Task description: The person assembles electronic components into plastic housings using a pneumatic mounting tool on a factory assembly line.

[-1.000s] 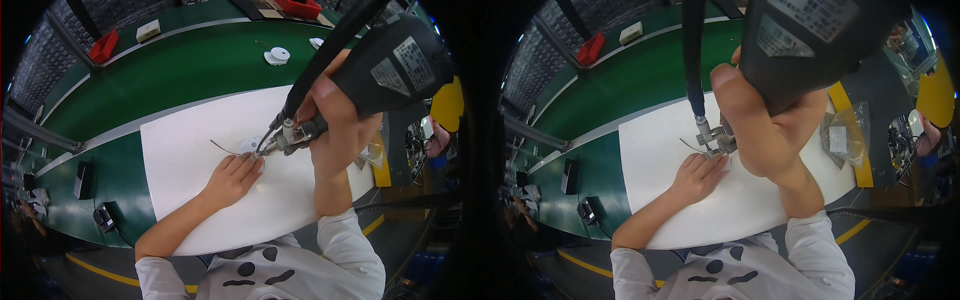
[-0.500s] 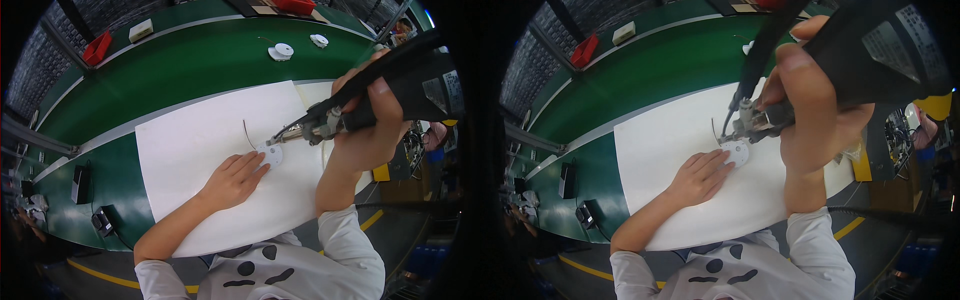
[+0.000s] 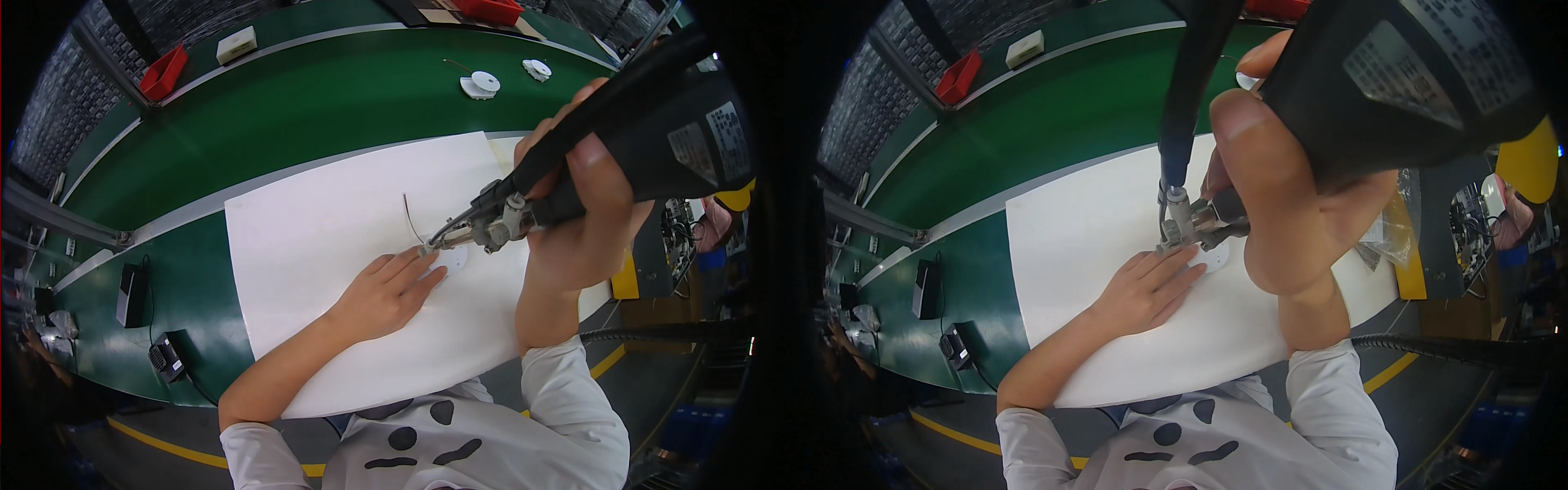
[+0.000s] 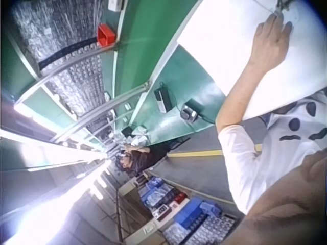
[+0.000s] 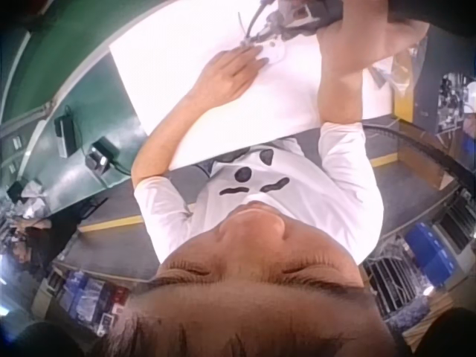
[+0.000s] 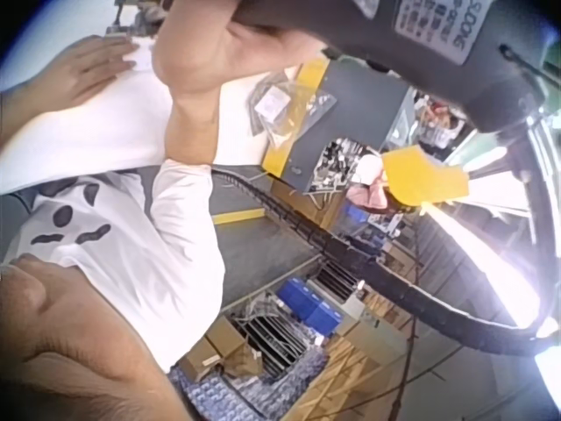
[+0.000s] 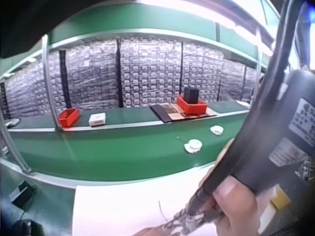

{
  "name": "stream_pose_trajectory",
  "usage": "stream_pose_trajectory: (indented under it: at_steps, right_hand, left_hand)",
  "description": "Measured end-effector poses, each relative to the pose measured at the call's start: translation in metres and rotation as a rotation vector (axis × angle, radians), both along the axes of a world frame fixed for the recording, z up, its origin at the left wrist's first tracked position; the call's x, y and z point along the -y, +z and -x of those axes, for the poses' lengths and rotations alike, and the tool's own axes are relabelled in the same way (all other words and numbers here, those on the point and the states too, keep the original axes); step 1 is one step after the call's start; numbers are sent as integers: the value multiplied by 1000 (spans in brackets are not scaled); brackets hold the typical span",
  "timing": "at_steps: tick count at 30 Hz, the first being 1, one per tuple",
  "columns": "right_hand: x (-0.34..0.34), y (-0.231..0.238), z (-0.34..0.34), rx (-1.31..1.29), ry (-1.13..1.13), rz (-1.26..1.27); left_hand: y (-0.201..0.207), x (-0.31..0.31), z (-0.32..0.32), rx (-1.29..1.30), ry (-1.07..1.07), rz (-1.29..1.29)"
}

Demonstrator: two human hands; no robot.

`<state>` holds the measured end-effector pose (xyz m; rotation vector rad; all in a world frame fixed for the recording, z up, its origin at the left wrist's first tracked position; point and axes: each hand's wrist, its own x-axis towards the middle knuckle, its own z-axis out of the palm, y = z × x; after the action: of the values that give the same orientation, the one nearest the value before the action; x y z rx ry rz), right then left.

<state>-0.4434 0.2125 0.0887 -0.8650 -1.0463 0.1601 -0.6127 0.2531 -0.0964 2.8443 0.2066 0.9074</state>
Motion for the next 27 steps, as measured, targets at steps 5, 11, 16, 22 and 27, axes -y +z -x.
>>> stream_pose_trajectory:
  at_steps: [5, 11, 16, 22, 27]
  right_hand:
    - [-1, 0, -1, 121, -101, 27]
    - [1, 4, 3, -7, 89, -69]
    - [-5, -1, 4, 63, 2, -15]
    - [2, 1, 5, 90, -46, 84]
    - [-3, -11, 2, 84, 17, 94]
  left_hand:
    - [0, 1, 0, -14, 6, 9]
    - [-1, 1, -2, -19, -6, 20]
    - [2, 2, 1, -19, 4, 15]
    - [1, 3, -2, 5, 1, 30]
    - [-1, 0, 6, 20, 20, 8]
